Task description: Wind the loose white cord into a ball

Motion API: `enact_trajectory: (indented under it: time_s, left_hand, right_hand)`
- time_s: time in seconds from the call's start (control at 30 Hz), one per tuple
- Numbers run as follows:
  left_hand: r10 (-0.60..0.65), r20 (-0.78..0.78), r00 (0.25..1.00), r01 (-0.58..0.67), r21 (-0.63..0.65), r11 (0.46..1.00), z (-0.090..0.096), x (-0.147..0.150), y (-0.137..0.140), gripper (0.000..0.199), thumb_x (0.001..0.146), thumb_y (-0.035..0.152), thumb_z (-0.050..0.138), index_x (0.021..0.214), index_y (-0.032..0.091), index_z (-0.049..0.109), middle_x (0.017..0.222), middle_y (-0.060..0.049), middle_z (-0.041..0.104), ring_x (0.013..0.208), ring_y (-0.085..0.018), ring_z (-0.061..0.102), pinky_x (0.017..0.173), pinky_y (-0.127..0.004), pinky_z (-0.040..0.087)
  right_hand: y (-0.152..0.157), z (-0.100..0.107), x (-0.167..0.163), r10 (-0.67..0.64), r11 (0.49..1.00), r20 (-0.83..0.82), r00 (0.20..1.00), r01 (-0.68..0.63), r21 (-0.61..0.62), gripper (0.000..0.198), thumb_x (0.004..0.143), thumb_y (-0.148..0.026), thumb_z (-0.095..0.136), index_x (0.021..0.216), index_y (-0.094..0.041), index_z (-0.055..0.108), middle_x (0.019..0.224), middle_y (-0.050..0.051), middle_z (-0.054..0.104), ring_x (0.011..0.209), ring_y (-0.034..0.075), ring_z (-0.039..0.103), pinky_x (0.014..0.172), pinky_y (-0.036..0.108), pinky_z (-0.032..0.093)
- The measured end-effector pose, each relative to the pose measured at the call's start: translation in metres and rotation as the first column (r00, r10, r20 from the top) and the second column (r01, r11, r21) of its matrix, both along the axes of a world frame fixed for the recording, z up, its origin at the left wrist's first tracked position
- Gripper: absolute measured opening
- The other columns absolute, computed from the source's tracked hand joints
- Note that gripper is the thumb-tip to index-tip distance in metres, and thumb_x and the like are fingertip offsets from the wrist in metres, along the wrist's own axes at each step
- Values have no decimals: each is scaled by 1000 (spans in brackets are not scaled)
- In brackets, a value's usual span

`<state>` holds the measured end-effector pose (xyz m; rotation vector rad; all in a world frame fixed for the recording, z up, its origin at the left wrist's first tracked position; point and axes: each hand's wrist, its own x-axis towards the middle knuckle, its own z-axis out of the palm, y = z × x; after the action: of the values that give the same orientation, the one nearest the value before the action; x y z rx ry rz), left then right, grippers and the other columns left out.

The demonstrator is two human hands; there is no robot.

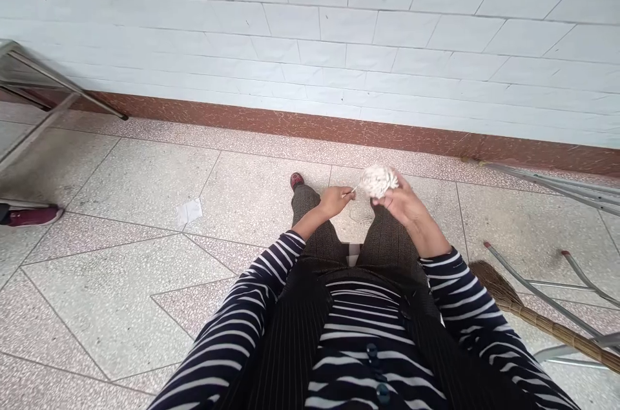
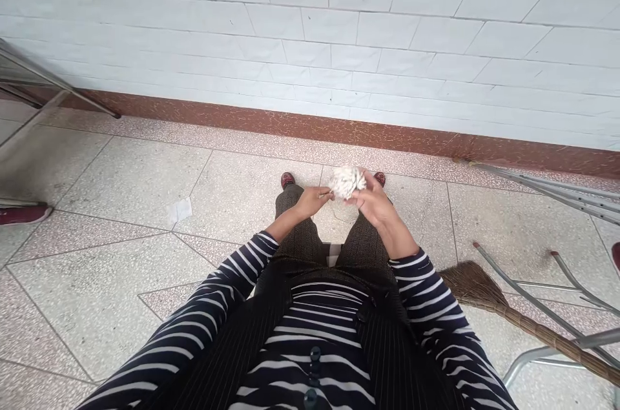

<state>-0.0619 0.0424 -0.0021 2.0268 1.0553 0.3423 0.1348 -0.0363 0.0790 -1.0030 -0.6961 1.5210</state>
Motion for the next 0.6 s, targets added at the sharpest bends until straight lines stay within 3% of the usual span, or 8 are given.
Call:
enact_trajectory:
  time_s: [0.07,0.13,0.2,0.27,0.33,0.4,0.47,0.6]
  left_hand:
    - [-44,11,999,44,-31,999,4,-2,-7,30,96,27,51,77,17,71,78,0,73,75,-16,65,72,-24,45]
    - [-118,35,992,118,9,993,15,-4,-11,33,98,30,49,76,17,70,75,0,70,72,-15,64,72,-25,45]
    - [-190,7,982,187,146,971,30,-4,-12,31,98,29,49,78,18,70,72,-1,69,71,-16,62,81,-28,47]
    - [-263,-85,961,276,309,910,43,-3,-8,28,96,25,51,76,19,69,70,-2,67,70,-17,61,98,-36,44]
    - [-320,-180,930,367,411,835,50,-2,-2,25,95,21,53,75,18,69,69,-3,66,70,-17,61,110,-42,37]
    - [-349,-220,911,412,445,795,50,-1,3,22,95,20,54,79,18,69,72,-3,67,73,-18,63,114,-44,34]
    - [-345,-206,916,402,451,797,45,0,7,18,96,20,54,87,18,70,78,-4,69,80,-18,65,115,-44,34]
    - [-311,-86,947,318,416,852,33,2,13,19,98,19,51,99,18,70,100,-7,73,99,-19,67,115,-41,35]
  right_hand:
    - [15,0,8,-185,983,135,973,183,20,55,63,-25,82,110,-29,54,108,1,66,78,16,67,61,27,57]
    - [26,-10,12,-288,952,349,892,308,0,55,62,-26,82,108,-27,51,102,0,64,72,15,65,58,26,55]
    - [29,-27,10,-209,953,536,818,293,-74,58,57,-23,82,106,-26,51,96,-1,63,65,13,61,52,24,51]
    - [24,-46,3,-31,968,595,803,172,-183,55,54,-18,80,103,-25,55,87,-3,62,60,11,57,48,22,47]
    - [15,-58,-5,96,962,555,827,65,-264,48,54,-16,78,97,-23,58,73,-5,60,54,11,54,45,21,45]
    - [8,-62,-9,172,948,480,860,-11,-319,43,54,-17,76,93,-23,59,67,-6,60,52,12,56,46,22,47]
    - [4,-58,-7,250,925,379,891,-104,-365,41,55,-20,76,93,-21,60,70,-3,65,54,14,61,49,24,51]
    - [-1,-42,1,335,898,194,922,-250,-363,45,54,-25,74,97,-20,61,73,1,70,56,15,64,51,26,53]
